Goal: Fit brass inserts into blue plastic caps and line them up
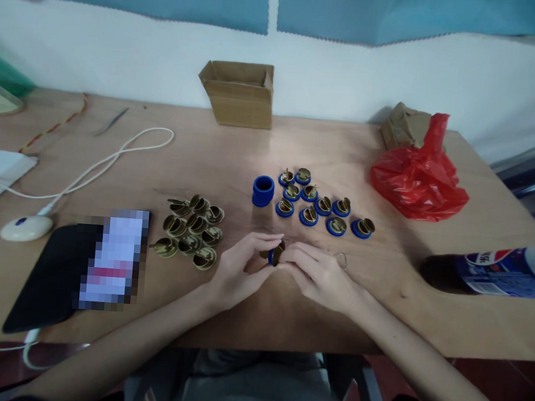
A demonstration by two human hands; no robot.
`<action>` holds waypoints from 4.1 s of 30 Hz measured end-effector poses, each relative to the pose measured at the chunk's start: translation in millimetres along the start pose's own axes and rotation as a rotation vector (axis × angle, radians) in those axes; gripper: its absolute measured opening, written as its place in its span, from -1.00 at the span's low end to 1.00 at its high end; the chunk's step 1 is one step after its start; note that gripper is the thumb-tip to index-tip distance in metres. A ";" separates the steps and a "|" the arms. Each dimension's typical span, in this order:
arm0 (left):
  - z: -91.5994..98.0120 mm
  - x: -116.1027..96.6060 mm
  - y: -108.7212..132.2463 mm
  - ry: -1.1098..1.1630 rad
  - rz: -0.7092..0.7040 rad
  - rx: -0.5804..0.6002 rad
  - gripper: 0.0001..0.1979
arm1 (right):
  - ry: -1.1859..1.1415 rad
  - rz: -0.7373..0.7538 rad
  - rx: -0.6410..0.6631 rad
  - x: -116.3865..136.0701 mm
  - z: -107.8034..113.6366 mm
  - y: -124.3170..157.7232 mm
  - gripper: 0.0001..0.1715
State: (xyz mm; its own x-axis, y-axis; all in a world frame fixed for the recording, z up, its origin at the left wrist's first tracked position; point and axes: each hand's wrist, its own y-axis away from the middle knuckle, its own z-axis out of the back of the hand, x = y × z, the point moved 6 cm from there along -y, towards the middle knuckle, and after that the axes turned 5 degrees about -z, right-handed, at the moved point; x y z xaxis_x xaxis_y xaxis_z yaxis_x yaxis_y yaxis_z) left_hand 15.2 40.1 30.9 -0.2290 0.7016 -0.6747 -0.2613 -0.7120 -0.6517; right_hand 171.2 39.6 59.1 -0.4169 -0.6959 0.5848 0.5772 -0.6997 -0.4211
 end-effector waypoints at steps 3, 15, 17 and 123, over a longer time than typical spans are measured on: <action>-0.4 -1.8 0.8 0.008 0.002 -0.008 -0.59 | -0.188 -0.180 -0.081 -6.5 2.7 -2.3 -0.95; 2.9 -3.0 1.5 0.005 0.000 -0.025 -0.60 | -0.186 -0.160 -0.044 -0.7 -8.4 1.0 -0.88; 3.4 -4.0 1.0 -0.019 -0.014 -0.021 -0.62 | -0.108 -0.125 -0.026 1.7 -14.4 3.9 -0.83; -16.8 8.2 6.3 -0.423 0.129 0.352 -0.91 | 0.481 -0.297 0.074 -50.6 -7.2 -3.9 -0.64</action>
State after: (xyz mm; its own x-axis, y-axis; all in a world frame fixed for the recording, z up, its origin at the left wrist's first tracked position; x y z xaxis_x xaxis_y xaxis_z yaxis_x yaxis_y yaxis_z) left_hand 27.4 40.9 15.5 -0.6169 0.6107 -0.4964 -0.4864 -0.7917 -0.3696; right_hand 185.0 76.3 26.2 -0.8317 -0.4781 0.2822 0.4263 -0.8756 -0.2270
